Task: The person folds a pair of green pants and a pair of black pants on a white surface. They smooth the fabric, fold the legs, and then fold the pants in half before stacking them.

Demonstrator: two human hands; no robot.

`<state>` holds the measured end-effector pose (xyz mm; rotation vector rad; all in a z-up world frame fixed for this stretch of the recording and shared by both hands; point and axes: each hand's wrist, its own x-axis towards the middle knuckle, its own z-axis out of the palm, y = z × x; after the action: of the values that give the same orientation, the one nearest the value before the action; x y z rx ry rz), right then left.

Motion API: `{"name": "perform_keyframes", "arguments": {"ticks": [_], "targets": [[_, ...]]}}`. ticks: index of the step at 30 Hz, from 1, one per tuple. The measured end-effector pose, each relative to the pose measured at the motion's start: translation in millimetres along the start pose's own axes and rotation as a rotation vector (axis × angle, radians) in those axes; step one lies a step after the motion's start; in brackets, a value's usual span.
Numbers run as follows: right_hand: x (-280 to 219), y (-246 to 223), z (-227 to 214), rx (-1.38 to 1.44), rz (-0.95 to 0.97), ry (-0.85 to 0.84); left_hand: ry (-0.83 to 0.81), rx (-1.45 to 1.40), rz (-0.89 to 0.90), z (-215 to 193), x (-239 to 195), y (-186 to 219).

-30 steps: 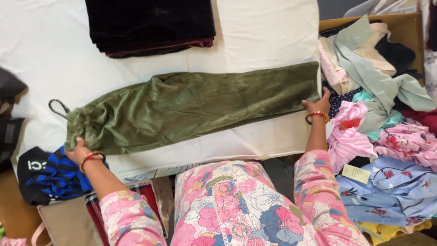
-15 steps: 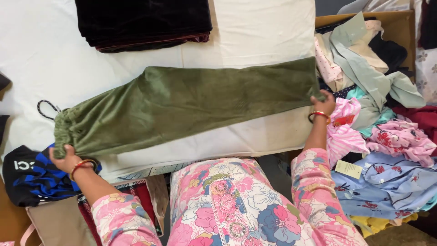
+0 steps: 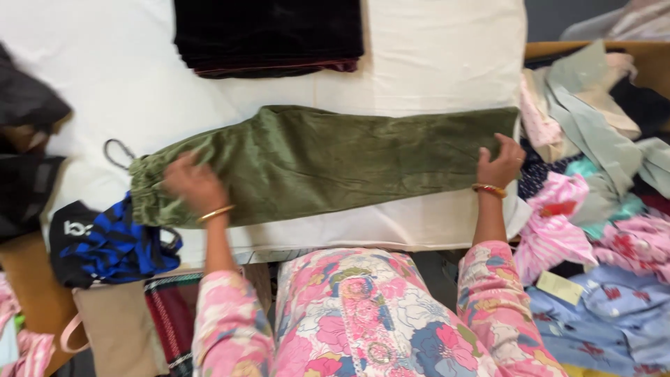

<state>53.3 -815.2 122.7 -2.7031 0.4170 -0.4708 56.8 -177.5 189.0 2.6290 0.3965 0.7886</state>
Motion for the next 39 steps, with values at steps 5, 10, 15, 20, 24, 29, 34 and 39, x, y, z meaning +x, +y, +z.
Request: {"name": "perform_keyframes", "arguments": {"ticks": [5, 10, 15, 20, 24, 29, 34, 39], "targets": [[-21, -56, 63, 0.087, -0.220, -0.275, -0.527, -0.197, 0.339, 98, -12, 29], [-19, -40, 69, -0.059, -0.088, -0.451, -0.725, 0.163, 0.131, 152, -8, 4], [-17, 40, 60, -0.203, 0.117, -0.221, -0.553, 0.046, 0.231, 137, -35, 32], [-24, 90, 32, -0.241, 0.320, -0.095, -0.722, -0.054, 0.418, 129, -76, 54], [-9, 105, 10, -0.171, 0.334, -0.136, -0.760, -0.038, 0.339, 125, -74, 72], [-7, 98, -2, -0.125, 0.453, -0.181, -0.706, -0.089, 0.408, 121, -78, 89], [-16, 142, 4, -0.070, 0.527, -0.246, -0.745, 0.021, 0.341, 120, -79, 66], [-19, 193, 36, 0.007, 0.560, -0.328, -0.578, 0.103, -0.017, 89, -93, -7]]}}
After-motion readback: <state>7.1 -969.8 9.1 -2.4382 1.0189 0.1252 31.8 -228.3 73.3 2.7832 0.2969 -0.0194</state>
